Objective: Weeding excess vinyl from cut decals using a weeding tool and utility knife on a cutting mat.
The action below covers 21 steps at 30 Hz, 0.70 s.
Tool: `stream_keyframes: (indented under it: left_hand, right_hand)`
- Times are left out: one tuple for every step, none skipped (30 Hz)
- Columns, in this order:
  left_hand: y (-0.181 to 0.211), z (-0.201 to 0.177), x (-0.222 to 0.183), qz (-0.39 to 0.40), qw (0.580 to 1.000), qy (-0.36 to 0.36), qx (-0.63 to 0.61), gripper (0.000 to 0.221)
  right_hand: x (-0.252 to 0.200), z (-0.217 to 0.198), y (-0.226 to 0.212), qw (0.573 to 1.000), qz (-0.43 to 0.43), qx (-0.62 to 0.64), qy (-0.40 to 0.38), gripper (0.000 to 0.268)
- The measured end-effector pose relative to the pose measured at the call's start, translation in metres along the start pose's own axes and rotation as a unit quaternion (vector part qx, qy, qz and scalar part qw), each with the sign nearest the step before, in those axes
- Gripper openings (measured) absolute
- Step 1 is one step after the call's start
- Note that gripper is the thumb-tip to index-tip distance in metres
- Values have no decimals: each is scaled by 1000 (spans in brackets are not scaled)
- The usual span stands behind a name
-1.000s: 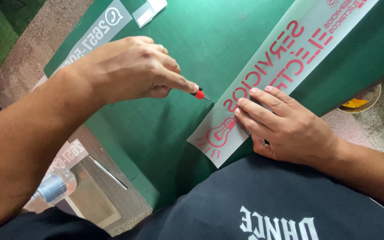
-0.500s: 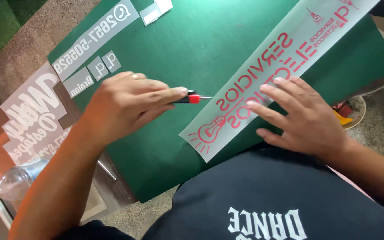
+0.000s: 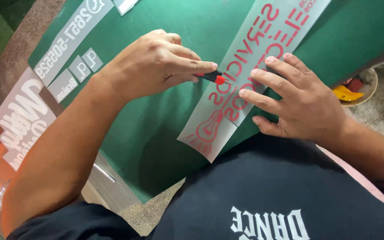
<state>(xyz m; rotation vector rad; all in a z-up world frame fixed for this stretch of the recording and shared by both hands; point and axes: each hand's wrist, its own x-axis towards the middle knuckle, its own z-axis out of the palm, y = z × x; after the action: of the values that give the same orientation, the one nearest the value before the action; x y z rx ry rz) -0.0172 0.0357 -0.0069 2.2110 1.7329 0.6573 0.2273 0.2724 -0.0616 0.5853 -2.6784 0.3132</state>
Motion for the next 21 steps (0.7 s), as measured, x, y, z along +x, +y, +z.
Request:
stream_keyframes:
  left_hand:
    - [-1, 0, 1, 2, 1000, -8, 10, 23]
    - [-1, -1, 1, 2, 1000, -15, 21, 23]
    - [-2, 0, 2, 3, 1000, -17, 20, 23]
    - [-2, 0, 2, 4, 1000, -15, 23, 23]
    - [-2, 0, 1, 4, 1000, -12, 26, 22]
    - [-2, 0, 1, 5, 1000, -13, 26, 22]
    - [-2, -1, 1, 1, 999, -22, 27, 23]
    - [-2, -1, 2, -2, 999, -30, 30, 24]
    - [-3, -2, 3, -1, 999, -30, 31, 24]
    - [-2, -2, 3, 2, 999, -29, 29, 24]
    - [-2, -1, 3, 4, 999, -27, 27, 25]
    - [-1, -1, 3, 4, 999, -28, 26, 25]
    - [0, -2, 3, -3, 998, -35, 52, 25]
    - [1, -2, 3, -10, 996, -42, 78, 26]
    - [1, -1, 3, -10, 996, -42, 78, 26]
    - [2, -1, 3, -10, 995, -39, 90, 25]
    - [2, -1, 3, -11, 994, -36, 103, 27]
    - [3, -2, 5, -11, 994, -36, 103, 27]
    - [3, -3, 6, -12, 991, -42, 123, 28]
    - [4, -3, 7, -14, 989, -48, 142, 29]
    - [6, -6, 9, -14, 989, -48, 142, 29]
  right_hand:
    - [1, -1, 0, 1000, -1, 4, -6, 42]
    - [3, -2, 0, 1000, -4, 10, -11, 42]
    - [2, -2, 0, 1000, -1, 11, -11, 42]
    - [2, -2, 0, 1000, -4, 0, -10, 42]
    - [1, -2, 0, 1000, -6, -10, -9, 42]
    - [1, -1, 0, 1000, -5, -10, -8, 42]
    - [1, -1, 0, 1000, -6, -3, -8, 42]
    - [2, -1, 1, 1000, -8, 2, -7, 42]
    - [2, -1, 2, 1000, -8, 1, -6, 42]
    - [2, -2, 1, 1000, -7, 8, -4, 42]
    - [2, -2, 1, 1000, -7, 14, -2, 41]
    - [2, -2, 1, 1000, -7, 15, -1, 41]
    - [1, -2, 0, 1000, -6, 14, -7, 42]
    - [1, -2, 1, 1000, -6, 13, -13, 44]
    - [1, -2, 0, 1000, -6, 13, -12, 44]
    - [2, -3, 0, 1000, -8, 11, -8, 43]
    - [3, -3, 1, 1000, -11, 10, -3, 42]
    - [2, -3, 1, 1000, -11, 9, -2, 42]
    - [2, -3, 1, 1000, -10, 13, -1, 42]
    - [2, -2, 1, 1000, -9, 18, 0, 43]
    - [3, -2, 2, 1000, -9, 18, 1, 43]
